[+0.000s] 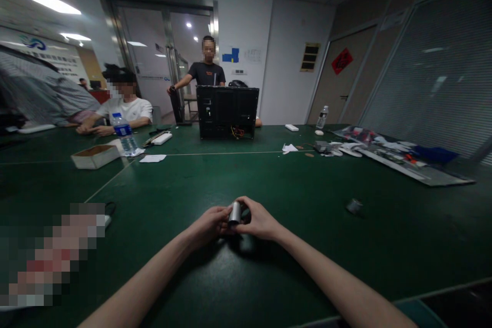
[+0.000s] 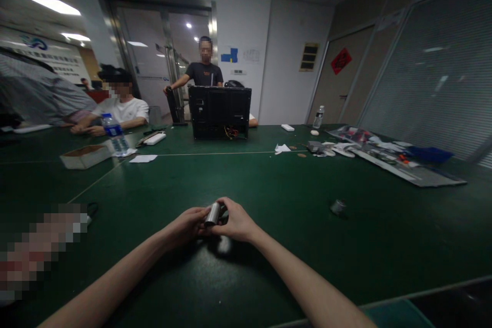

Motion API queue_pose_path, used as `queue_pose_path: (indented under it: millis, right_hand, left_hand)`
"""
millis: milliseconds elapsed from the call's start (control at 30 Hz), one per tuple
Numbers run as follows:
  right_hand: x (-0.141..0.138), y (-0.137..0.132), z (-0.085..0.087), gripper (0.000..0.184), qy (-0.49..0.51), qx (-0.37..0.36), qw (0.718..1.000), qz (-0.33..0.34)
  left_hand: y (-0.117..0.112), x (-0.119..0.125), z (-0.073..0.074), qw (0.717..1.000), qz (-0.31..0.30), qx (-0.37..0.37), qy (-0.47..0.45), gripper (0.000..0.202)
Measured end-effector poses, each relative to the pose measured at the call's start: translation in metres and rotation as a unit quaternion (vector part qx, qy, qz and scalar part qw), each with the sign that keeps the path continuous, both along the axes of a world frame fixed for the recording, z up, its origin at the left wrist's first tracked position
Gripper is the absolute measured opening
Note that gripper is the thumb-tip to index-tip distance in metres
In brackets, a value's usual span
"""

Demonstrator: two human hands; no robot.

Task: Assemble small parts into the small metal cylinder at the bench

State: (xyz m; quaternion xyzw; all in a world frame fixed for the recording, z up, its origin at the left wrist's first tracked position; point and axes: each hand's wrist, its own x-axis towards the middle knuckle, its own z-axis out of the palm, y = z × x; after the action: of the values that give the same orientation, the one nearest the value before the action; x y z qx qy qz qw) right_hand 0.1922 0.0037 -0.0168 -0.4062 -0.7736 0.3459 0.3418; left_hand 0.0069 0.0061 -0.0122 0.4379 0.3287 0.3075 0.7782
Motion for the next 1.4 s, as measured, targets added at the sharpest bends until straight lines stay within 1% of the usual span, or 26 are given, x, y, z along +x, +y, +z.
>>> queue_pose_path:
  millis: [233, 367, 433, 533, 600, 667, 933, 1100, 1233, 1400]
  right_hand:
    - [-0.0016, -0.0042, 0.0027, 0.059, -0.021, 0.068, 0.997, -0.006]
    - [-0.0016, -0.0067, 0.0057, 0.061, -0.03, 0.095, 0.995, -0.007]
    - [-0.0011, -0.0071, 0.006, 0.063, -0.045, 0.109, 0.993, -0.009]
    - [-0.0002, -0.0072, 0.0049, 0.065, -0.06, 0.122, 0.991, -0.011]
    - [0.0002, -0.007, 0.004, 0.066, -0.06, 0.125, 0.99, -0.013]
    - [0.0004, -0.0069, 0.0035, 0.066, -0.058, 0.125, 0.99, -0.012]
    - [-0.0001, -0.0073, 0.0055, 0.063, -0.038, 0.115, 0.993, -0.011]
    - [-0.0008, -0.0072, 0.0054, 0.063, -0.033, 0.109, 0.993, -0.015]
    - [-0.0009, -0.0064, 0.0042, 0.063, -0.041, 0.113, 0.993, -0.024]
    - [-0.0022, -0.0079, 0.0052, 0.063, -0.052, 0.11, 0.992, -0.022]
  left_hand:
    - [-0.0012, -0.0022, 0.0039, 0.998, -0.017, -0.032, -0.044, 0.032]
    - [-0.0022, -0.001, 0.0049, 0.997, -0.015, -0.044, -0.059, 0.026]
    - [-0.0027, -0.0006, 0.0045, 0.998, -0.005, -0.037, -0.053, 0.025]
    - [-0.0027, -0.001, 0.0022, 0.999, 0.015, 0.009, -0.028, 0.024]
    - [-0.0021, -0.0014, 0.0004, 0.999, 0.023, 0.042, -0.011, 0.022]
    - [-0.0015, -0.0017, -0.0006, 0.998, 0.022, 0.057, -0.003, 0.022]
    - [0.001, -0.0018, -0.0001, 0.999, -0.005, 0.027, -0.029, 0.028]
    - [0.0033, -0.0039, -0.0031, 0.999, -0.007, 0.018, -0.047, 0.029]
    - [0.0022, -0.0037, -0.0014, 0.999, -0.008, 0.008, -0.051, 0.03]
    - [0.0004, -0.0015, -0.0013, 0.999, 0.004, 0.026, -0.038, 0.03]
